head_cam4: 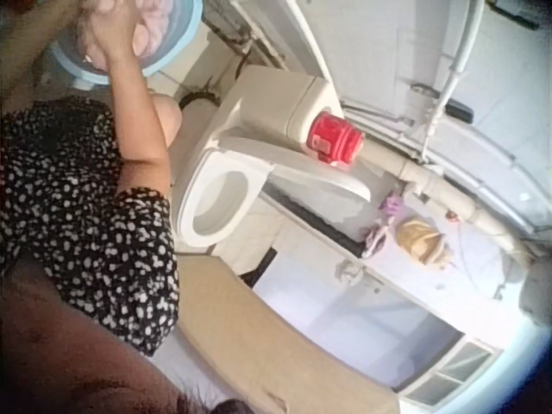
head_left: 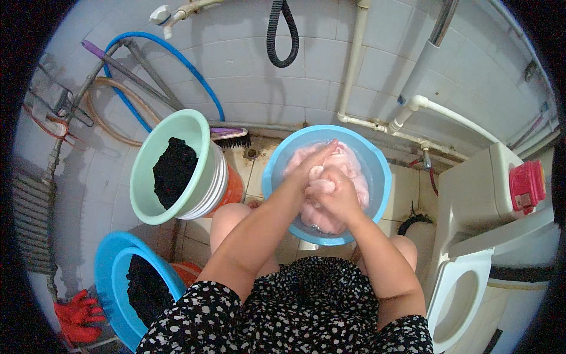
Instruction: The person hand-washes a pink cloth in a blue basin filled with water. They repeatedly submerge, scrub, and wring the fabric by hand. The person is sitting on the floor in a tiled room with a toilet and other basins nearby.
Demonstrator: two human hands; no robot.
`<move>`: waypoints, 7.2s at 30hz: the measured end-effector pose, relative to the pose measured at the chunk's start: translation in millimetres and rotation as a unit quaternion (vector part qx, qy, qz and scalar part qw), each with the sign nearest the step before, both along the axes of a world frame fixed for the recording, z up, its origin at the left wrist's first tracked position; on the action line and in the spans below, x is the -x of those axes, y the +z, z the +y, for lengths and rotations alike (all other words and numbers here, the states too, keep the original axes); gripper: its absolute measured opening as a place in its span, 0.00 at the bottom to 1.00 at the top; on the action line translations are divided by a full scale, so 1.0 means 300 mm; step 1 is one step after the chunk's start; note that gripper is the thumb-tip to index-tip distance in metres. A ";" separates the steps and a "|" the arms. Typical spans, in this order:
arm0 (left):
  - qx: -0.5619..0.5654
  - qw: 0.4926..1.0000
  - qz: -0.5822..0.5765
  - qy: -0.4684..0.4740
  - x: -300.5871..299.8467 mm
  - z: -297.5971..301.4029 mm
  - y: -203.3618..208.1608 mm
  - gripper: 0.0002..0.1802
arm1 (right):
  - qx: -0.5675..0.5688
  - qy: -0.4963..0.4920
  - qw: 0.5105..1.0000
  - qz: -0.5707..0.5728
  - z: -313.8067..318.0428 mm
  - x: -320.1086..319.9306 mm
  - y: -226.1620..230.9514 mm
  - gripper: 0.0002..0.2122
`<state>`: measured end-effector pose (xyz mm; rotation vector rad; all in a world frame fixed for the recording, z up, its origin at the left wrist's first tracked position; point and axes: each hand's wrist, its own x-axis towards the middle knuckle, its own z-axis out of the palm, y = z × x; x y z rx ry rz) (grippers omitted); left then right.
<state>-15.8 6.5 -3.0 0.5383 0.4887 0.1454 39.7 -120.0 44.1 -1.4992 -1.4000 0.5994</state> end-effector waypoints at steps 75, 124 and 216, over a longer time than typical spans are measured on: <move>-0.071 0.977 -0.090 0.178 0.022 -0.123 0.187 0.22 | -0.044 -0.143 0.880 0.450 0.034 -0.125 -0.035 0.09; -0.132 0.960 -0.095 0.228 0.170 0.090 0.273 0.11 | 0.066 -0.179 0.821 0.538 0.042 -0.266 0.063 0.28; -0.774 0.530 0.343 -0.044 0.342 0.090 0.275 0.18 | 0.192 0.144 0.766 -0.596 0.078 0.072 -0.320 0.32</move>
